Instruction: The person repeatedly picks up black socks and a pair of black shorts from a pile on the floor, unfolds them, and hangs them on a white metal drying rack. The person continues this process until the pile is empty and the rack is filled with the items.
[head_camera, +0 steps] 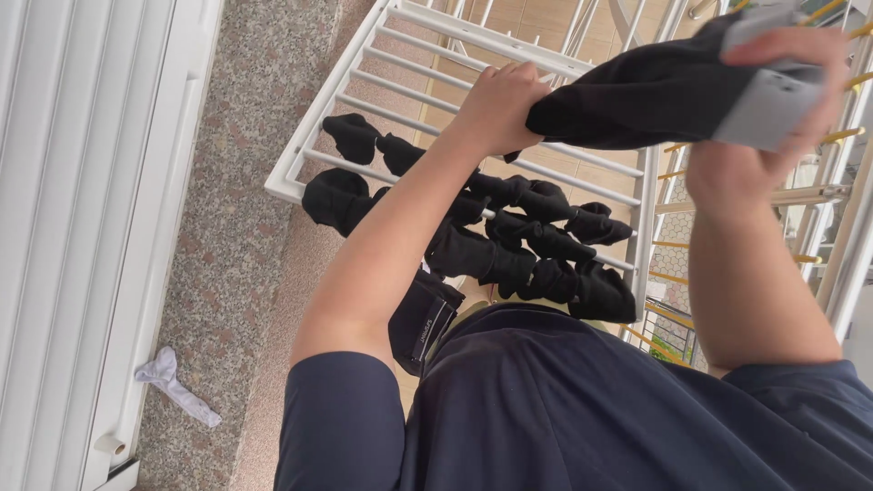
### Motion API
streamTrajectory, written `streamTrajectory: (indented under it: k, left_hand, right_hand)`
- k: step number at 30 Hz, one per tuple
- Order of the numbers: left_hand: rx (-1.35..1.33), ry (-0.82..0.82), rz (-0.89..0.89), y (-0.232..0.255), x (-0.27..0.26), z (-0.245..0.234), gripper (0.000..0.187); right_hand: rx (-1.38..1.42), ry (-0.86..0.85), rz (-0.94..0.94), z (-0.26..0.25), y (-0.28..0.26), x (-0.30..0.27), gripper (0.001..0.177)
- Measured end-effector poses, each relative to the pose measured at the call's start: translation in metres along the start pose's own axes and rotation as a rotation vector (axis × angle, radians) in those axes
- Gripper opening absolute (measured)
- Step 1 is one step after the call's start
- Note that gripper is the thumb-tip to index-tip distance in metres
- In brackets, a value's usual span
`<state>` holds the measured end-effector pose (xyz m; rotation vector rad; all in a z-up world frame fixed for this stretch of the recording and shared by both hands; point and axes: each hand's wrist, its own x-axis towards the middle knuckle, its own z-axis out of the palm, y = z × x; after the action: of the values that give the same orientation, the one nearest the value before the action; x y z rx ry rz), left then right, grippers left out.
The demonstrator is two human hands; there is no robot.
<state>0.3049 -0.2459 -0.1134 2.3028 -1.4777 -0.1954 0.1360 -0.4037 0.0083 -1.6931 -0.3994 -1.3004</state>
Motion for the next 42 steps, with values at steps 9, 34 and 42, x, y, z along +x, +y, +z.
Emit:
streamTrajectory:
  k: [9, 34, 42]
  left_hand:
    - [0.262, -0.108, -0.120, -0.065, 0.042, 0.071, 0.028]
    - [-0.390, 0.126, -0.046, -0.064, 0.002, -0.066, 0.015]
    - [0.112, -0.010, -0.574, -0.170, -0.045, -0.049, 0.024]
  right_hand:
    - [-0.035, -0.337, 0.568, 0.012, 0.094, -0.042, 0.024]
    - [-0.092, -0.513, 0.892, -0.019, 0.103, -0.069, 0.049]
    - [-0.431, -0.961, 1.210, -0.012, 0.122, -0.138, 0.028]
